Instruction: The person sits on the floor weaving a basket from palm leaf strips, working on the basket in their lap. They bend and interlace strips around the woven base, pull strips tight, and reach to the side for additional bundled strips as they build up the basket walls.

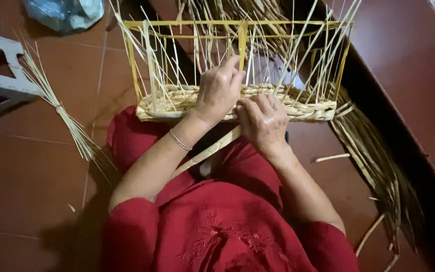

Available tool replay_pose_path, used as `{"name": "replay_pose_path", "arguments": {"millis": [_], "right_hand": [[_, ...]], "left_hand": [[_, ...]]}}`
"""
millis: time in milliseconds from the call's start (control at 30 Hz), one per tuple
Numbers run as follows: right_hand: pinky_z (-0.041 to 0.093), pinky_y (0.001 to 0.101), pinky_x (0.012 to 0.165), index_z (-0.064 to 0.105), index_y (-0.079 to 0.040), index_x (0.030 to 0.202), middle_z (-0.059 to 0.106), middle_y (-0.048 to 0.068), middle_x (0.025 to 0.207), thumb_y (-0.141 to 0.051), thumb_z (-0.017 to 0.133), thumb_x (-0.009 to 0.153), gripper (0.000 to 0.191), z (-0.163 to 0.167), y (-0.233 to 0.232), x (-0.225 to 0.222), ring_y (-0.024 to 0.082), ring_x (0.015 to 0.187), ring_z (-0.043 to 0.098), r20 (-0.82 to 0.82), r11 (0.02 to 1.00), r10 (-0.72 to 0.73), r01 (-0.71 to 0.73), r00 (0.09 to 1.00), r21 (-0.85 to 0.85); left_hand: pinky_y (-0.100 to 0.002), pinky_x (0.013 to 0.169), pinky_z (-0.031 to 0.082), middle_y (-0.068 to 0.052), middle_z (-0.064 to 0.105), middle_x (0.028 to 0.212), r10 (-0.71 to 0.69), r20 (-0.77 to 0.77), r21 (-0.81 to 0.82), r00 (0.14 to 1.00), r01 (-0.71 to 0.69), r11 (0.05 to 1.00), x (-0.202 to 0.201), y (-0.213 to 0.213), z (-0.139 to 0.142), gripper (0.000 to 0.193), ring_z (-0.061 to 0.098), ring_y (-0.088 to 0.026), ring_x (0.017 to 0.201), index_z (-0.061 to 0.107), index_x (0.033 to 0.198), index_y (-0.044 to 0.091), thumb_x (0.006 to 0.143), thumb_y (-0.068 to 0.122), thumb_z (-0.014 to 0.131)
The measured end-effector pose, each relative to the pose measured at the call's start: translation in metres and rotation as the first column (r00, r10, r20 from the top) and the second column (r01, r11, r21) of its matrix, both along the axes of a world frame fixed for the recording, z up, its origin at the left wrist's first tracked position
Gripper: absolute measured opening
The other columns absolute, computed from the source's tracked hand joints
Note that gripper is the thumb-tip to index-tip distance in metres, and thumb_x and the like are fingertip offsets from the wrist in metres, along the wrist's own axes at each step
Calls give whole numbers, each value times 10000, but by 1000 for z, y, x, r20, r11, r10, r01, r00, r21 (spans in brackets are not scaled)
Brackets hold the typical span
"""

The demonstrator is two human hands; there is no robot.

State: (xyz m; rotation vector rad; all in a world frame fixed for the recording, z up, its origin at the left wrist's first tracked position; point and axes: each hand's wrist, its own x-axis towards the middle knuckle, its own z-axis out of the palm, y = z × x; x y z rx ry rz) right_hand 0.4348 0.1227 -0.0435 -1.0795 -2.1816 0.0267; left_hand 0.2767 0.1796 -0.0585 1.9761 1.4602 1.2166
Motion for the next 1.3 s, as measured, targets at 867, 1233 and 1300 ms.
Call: {"name": "replay_pose_path", "arguments": {"millis": [867, 1233, 1300], "right_hand": [[383, 434, 687, 724, -117, 792, 633, 43, 763, -172, 784, 815, 85, 0, 14, -21, 246, 752, 601, 27, 992, -117, 118, 993, -52], [386, 425, 727, 732, -134, 825, 650, 30, 820, -186, 784, 830, 73, -1, 12, -21, 244, 789, 594, 41, 993, -93, 96, 995, -71], [377, 423, 720, 738, -131, 830, 654, 27, 818, -194, 790, 847, 84, -4, 13, -19, 235, 777, 585, 41, 992, -85, 88, 996, -88]], "left_hand": [[-205, 458, 420, -33, 612, 685, -40, 279, -167, 959, 90, 982, -20, 44, 45, 41, 540, -71, 550, 665, 951, 23, 911, 22, 673], [-213, 465, 475, -13, 666, 686, -5, 366, -172, 930, 73, 982, -19, 58, 44, 194, 566, -65, 536, 659, 792, 85, 973, 147, 688], [-229, 478, 484, -10, 659, 659, 68, 40, 109, 997, -72, 991, -14, 54, 41, 197, 601, -67, 554, 651, 827, 92, 1012, 153, 676]]}}
